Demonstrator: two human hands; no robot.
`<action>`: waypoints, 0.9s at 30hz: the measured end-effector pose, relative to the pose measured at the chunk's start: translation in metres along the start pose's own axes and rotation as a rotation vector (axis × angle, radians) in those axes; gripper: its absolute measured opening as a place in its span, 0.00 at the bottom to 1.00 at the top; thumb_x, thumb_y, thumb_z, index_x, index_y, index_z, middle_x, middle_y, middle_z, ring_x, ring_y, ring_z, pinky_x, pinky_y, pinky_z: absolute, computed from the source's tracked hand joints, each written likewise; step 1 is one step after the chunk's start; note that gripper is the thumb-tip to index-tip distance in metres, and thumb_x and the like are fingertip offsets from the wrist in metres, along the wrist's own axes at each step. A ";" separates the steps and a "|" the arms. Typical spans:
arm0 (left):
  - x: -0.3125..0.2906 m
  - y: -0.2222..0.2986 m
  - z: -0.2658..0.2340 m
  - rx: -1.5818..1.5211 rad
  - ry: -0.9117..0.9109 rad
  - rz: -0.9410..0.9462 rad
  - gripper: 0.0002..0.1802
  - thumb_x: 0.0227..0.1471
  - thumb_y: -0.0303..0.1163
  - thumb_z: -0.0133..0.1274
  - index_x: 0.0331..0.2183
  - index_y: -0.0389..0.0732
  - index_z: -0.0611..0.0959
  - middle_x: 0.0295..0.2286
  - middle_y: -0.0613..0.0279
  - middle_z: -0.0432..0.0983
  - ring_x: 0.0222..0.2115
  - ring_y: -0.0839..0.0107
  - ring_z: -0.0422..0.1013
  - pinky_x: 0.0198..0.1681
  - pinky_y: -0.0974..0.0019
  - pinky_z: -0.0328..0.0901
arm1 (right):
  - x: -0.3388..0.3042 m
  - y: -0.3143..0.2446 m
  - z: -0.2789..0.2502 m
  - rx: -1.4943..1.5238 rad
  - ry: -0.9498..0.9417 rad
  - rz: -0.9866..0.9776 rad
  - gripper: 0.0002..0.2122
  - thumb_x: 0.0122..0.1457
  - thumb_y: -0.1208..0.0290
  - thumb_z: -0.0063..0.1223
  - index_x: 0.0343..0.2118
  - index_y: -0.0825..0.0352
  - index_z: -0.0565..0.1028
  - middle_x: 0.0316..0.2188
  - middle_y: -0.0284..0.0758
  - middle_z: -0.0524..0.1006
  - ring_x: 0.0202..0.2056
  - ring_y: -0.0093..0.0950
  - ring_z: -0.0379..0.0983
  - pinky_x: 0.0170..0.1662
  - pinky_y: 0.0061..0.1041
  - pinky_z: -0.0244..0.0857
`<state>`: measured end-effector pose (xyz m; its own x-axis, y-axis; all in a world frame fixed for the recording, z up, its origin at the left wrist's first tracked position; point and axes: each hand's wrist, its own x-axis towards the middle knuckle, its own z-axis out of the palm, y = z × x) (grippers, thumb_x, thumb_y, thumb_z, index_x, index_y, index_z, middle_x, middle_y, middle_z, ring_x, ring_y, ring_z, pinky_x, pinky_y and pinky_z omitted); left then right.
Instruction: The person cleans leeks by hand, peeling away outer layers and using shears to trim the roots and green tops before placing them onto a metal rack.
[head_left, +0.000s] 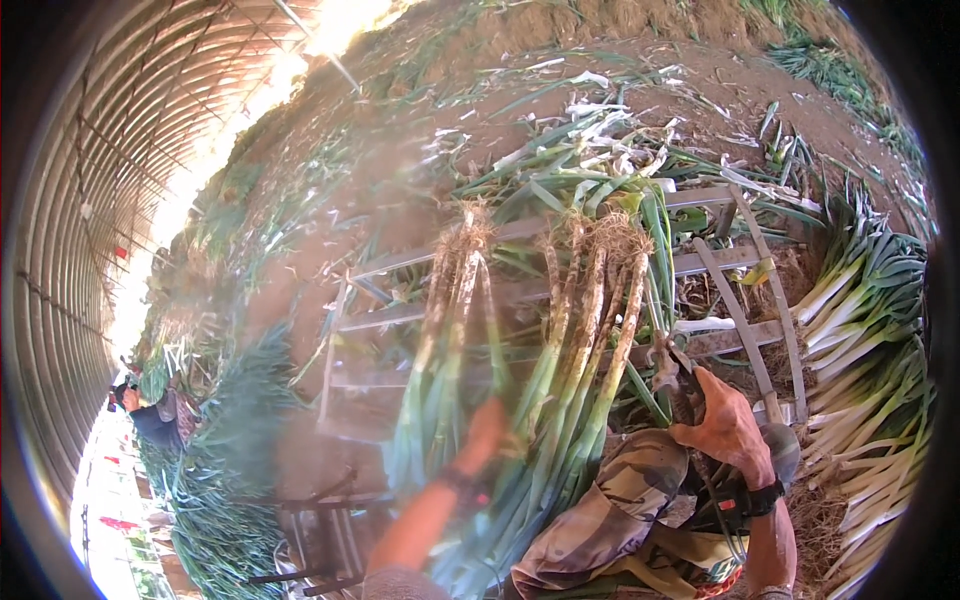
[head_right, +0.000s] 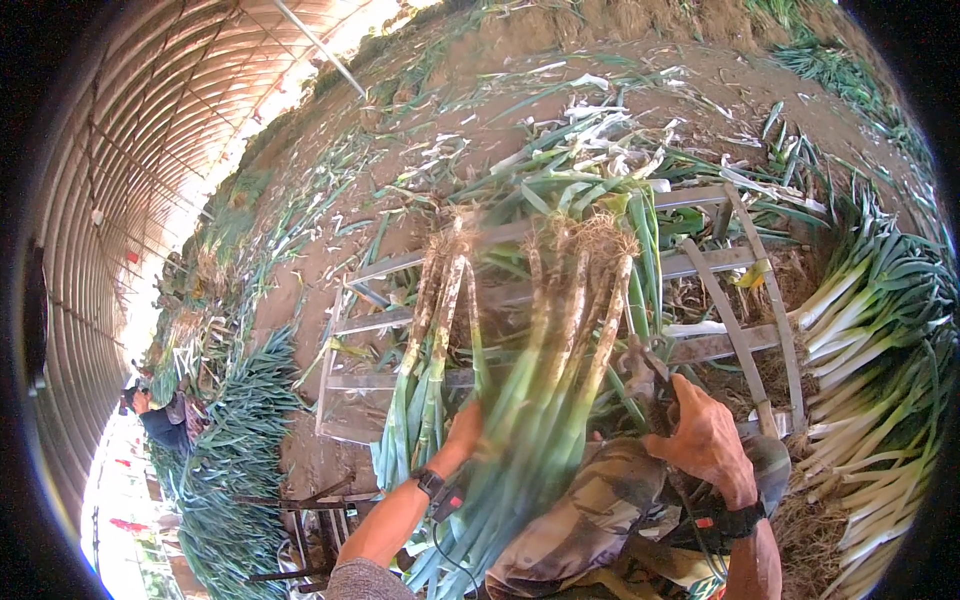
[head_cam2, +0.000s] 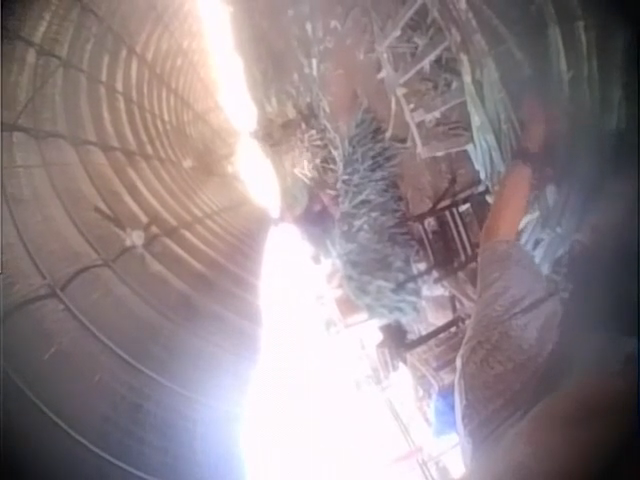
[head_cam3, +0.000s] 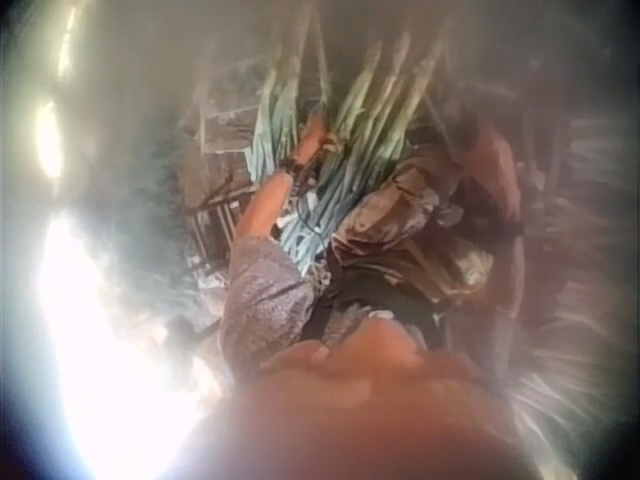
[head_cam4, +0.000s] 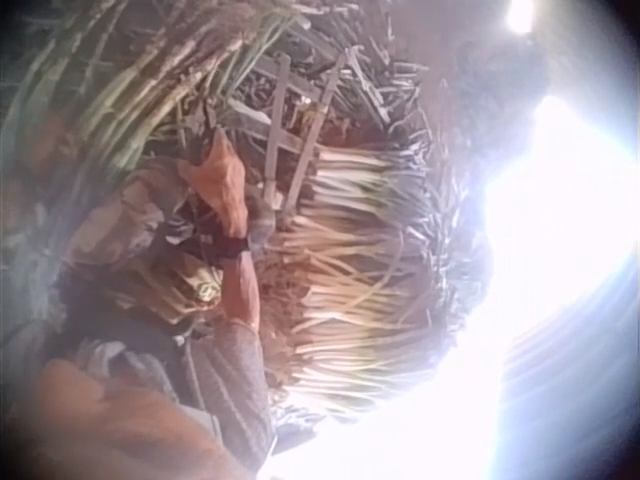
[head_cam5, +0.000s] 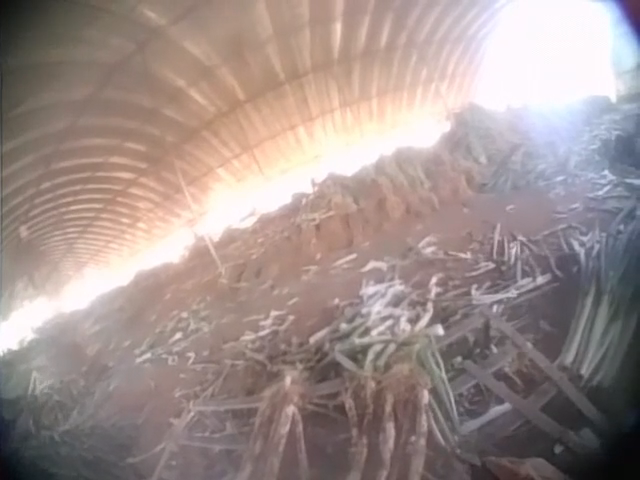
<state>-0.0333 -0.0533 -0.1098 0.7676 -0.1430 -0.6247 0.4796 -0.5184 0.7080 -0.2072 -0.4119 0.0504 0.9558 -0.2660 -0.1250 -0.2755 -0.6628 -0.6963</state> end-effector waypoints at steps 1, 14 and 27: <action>0.000 -0.007 -0.005 0.002 0.006 0.003 0.22 0.65 0.42 0.41 0.55 0.42 0.68 0.47 0.49 0.71 0.37 0.53 0.78 0.32 0.51 0.75 | 0.000 -0.005 -0.003 0.008 -0.025 0.013 0.33 0.40 0.65 0.68 0.49 0.75 0.68 0.36 0.49 0.75 0.35 0.46 0.73 0.41 0.39 0.68; -0.027 0.065 -0.034 0.540 0.148 0.415 0.32 0.51 0.53 0.59 0.45 0.33 0.78 0.40 0.42 0.79 0.42 0.50 0.76 0.47 0.53 0.68 | -0.002 0.005 0.000 0.050 -0.002 -0.035 0.33 0.40 0.65 0.69 0.50 0.73 0.68 0.31 0.47 0.75 0.33 0.45 0.74 0.37 0.38 0.69; 0.005 0.092 -0.016 0.386 -0.229 0.259 0.35 0.40 0.45 0.68 0.46 0.32 0.77 0.33 0.62 0.75 0.36 0.67 0.72 0.47 0.64 0.66 | -0.011 0.015 -0.003 0.022 0.084 -0.077 0.34 0.40 0.67 0.69 0.51 0.74 0.67 0.31 0.47 0.75 0.32 0.44 0.74 0.35 0.38 0.69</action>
<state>0.0215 -0.0879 -0.0427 0.7068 -0.4662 -0.5321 0.0618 -0.7086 0.7029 -0.2223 -0.4208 0.0439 0.9619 -0.2731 -0.0112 -0.1980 -0.6682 -0.7171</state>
